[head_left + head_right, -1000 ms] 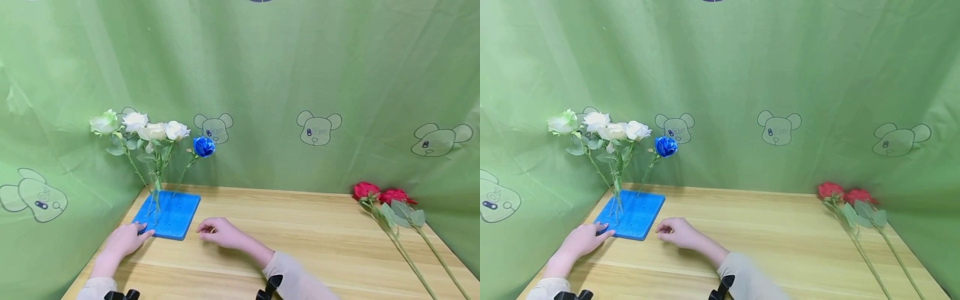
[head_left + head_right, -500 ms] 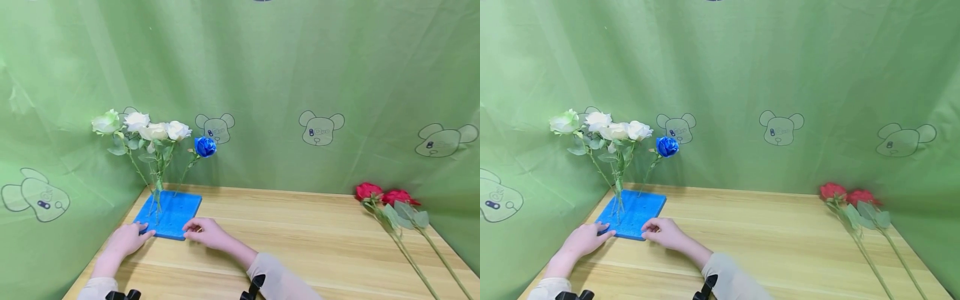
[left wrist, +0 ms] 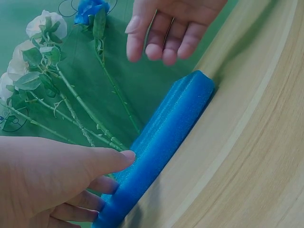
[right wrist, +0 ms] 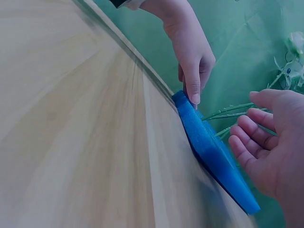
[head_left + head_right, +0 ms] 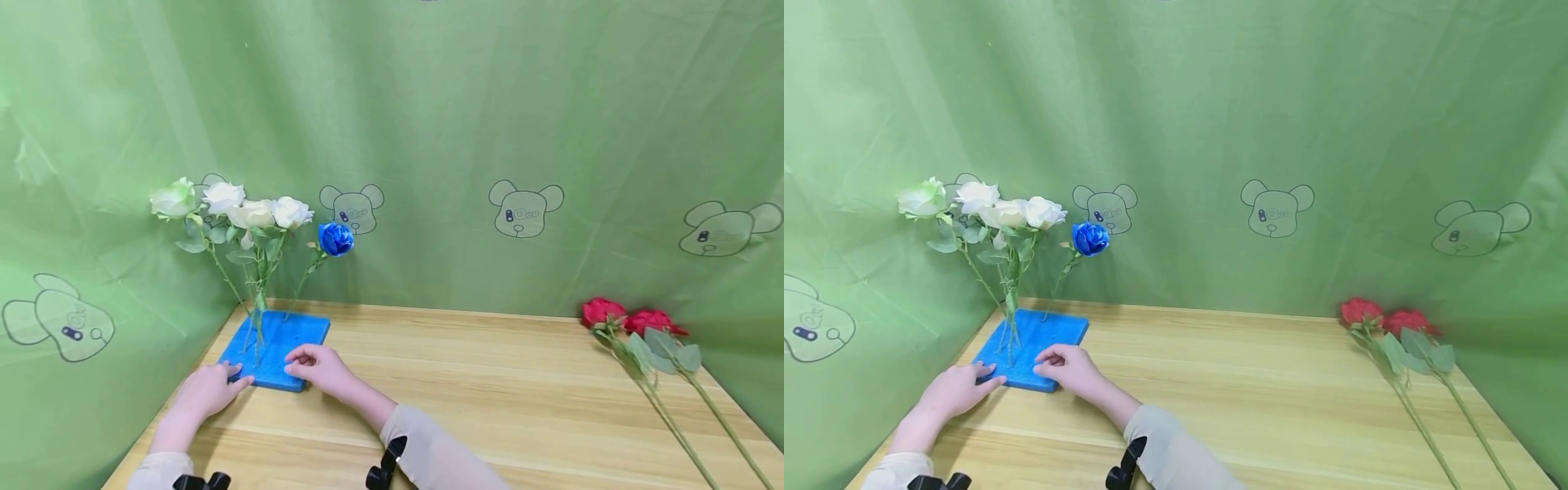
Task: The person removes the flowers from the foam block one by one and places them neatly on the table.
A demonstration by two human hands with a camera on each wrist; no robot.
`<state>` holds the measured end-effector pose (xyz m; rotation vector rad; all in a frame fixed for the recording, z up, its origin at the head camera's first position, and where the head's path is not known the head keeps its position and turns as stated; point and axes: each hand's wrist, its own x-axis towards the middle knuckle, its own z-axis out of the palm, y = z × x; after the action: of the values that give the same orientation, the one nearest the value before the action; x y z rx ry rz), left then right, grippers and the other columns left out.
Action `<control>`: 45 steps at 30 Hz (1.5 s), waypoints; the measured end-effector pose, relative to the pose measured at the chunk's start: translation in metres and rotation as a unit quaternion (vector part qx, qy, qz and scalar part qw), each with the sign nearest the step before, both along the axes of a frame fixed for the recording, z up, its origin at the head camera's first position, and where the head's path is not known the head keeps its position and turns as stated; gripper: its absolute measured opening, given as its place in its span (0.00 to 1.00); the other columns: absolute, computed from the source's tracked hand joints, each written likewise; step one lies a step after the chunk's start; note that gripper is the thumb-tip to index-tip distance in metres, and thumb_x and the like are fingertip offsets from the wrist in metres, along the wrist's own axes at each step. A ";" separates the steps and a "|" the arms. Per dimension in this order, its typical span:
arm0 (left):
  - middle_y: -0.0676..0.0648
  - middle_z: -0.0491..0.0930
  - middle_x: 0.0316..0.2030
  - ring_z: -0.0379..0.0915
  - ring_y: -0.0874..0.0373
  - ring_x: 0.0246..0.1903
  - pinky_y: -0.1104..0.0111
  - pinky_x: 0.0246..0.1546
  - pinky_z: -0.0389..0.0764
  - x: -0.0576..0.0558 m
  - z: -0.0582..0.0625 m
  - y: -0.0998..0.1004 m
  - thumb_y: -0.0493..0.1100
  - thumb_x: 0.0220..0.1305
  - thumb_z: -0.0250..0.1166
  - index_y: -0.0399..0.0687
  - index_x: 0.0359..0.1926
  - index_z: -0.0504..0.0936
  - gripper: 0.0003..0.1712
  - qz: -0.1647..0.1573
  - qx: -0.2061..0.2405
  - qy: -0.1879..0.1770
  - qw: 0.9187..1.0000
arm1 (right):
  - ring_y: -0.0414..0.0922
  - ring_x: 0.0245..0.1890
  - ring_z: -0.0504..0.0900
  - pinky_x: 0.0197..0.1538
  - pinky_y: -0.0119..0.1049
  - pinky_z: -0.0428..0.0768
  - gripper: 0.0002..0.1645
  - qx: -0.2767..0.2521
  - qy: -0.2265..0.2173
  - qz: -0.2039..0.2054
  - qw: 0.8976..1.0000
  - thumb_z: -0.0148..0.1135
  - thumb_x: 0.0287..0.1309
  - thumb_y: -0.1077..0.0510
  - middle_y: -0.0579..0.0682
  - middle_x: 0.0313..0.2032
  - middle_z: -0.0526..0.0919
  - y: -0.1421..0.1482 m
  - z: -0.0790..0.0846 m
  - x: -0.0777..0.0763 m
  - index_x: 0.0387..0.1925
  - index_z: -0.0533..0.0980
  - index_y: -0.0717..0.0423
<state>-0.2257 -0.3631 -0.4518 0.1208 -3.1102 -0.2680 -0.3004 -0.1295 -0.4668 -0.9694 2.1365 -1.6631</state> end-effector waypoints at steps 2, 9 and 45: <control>0.26 0.72 0.60 0.68 0.27 0.59 0.38 0.55 0.73 0.000 0.000 0.001 0.64 0.67 0.56 0.40 0.58 0.79 0.35 0.000 0.001 0.000 1.000 | 0.32 0.33 0.76 0.38 0.23 0.78 0.16 -0.008 -0.016 -0.009 1.000 0.64 0.62 0.54 0.49 0.37 0.85 -0.004 -0.001 -0.002 0.46 0.81 0.61; 0.26 0.72 0.60 0.68 0.26 0.59 0.38 0.55 0.73 0.001 -0.001 0.001 0.63 0.67 0.57 0.39 0.58 0.79 0.34 -0.003 0.005 0.003 1.000 | 0.36 0.31 0.80 0.42 0.34 0.85 0.16 -0.051 -0.073 -0.019 0.996 0.65 0.61 0.58 0.53 0.37 0.86 -0.019 -0.002 -0.004 0.46 0.80 0.66; 0.26 0.74 0.57 0.72 0.26 0.55 0.38 0.51 0.75 0.001 0.000 -0.001 0.60 0.66 0.59 0.38 0.56 0.80 0.32 -0.019 -0.006 0.018 1.000 | 0.45 0.53 0.83 0.54 0.37 0.82 0.22 0.010 -0.088 -0.080 0.993 0.67 0.59 0.51 0.49 0.50 0.86 -0.073 -0.006 -0.011 0.53 0.80 0.57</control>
<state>-0.2245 -0.3646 -0.4513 0.0573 -3.0802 -0.2483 -0.3115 -0.2027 -0.4729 -0.6331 2.1567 -1.7253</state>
